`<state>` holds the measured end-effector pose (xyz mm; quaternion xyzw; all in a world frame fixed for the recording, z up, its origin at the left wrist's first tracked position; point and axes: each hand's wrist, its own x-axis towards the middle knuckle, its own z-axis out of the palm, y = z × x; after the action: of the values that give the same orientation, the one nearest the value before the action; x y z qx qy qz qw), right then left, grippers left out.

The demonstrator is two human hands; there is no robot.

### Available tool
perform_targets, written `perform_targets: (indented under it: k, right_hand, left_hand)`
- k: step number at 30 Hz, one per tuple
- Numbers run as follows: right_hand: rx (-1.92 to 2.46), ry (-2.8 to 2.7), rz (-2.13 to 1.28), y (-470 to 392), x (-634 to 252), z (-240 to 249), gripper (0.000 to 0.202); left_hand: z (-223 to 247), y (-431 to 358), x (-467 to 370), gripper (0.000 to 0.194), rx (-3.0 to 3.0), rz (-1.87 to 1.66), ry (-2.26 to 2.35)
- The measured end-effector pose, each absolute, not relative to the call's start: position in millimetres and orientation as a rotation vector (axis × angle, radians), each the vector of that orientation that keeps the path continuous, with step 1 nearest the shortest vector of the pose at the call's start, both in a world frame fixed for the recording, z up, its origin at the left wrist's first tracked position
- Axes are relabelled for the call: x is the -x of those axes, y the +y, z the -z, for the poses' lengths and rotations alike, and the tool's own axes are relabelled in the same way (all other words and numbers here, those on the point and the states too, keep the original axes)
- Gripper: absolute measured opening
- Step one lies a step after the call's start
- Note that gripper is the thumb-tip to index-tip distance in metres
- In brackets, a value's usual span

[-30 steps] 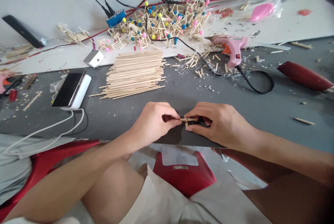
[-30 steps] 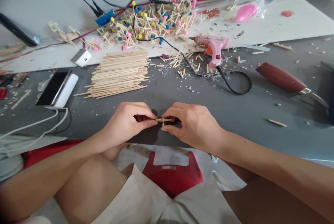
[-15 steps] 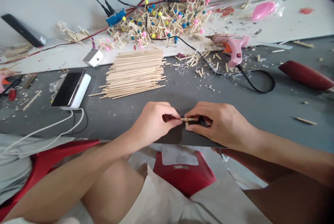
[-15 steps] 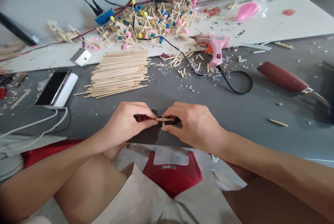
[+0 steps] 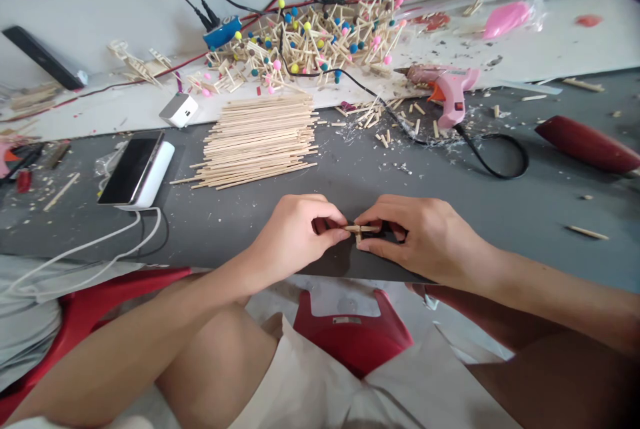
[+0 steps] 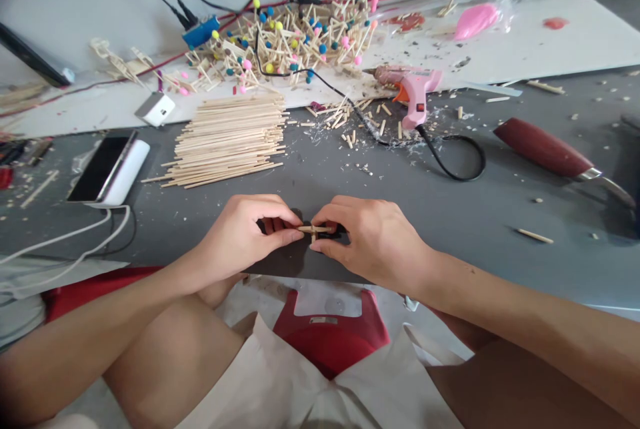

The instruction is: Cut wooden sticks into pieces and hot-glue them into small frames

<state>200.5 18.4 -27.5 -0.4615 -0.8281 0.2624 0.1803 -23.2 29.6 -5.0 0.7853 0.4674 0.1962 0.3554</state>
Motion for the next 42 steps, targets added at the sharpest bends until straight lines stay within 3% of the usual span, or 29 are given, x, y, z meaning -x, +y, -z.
perform_targets:
  k: [42]
  right_hand:
    - [1.333,-2.368,-0.744,19.7,-199.7,25.0,0.014]
  left_hand:
    - [6.5,28.6,23.2,0.006,-2.004,-0.53,1.208]
